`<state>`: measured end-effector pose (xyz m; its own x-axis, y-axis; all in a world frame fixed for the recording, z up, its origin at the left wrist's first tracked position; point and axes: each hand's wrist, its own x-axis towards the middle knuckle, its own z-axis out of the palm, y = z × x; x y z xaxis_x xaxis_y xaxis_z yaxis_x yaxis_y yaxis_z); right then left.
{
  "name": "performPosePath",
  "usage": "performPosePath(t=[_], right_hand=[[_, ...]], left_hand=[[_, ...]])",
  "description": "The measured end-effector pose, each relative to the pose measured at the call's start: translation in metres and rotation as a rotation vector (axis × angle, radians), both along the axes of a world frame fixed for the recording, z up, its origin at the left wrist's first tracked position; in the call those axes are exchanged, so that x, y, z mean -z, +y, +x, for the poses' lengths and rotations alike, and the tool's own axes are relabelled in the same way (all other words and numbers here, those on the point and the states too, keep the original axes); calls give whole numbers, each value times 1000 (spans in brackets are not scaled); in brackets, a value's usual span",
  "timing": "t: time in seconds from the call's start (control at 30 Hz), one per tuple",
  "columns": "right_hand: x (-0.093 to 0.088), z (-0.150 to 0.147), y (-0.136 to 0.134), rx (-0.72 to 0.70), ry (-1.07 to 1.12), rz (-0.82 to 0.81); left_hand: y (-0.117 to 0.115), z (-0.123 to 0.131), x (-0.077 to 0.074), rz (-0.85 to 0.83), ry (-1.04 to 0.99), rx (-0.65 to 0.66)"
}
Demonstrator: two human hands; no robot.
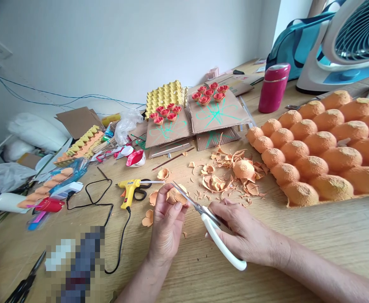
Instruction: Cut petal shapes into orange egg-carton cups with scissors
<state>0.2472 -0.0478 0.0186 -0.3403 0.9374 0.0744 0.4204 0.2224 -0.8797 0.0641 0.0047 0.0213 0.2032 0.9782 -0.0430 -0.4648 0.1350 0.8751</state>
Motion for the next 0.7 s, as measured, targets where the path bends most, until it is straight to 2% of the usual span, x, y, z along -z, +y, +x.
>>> performPosePath(t=[0.13, 0.27, 0.37, 0.53, 0.7], right_hand=[[2, 0, 1, -3, -26, -12], [2, -2, 4, 59, 24, -39], [2, -2, 8, 121, 157, -94], [5, -2, 11, 166, 526, -171], [4, -3, 11, 285, 587, -213]], left_hand=[[2, -1, 2, -2, 14, 10], [2, -1, 1, -9, 37, 12], [0, -1, 2, 13, 64, 36], [-5, 4, 8, 79, 113, 117], [-12, 10, 10, 59, 118, 223]])
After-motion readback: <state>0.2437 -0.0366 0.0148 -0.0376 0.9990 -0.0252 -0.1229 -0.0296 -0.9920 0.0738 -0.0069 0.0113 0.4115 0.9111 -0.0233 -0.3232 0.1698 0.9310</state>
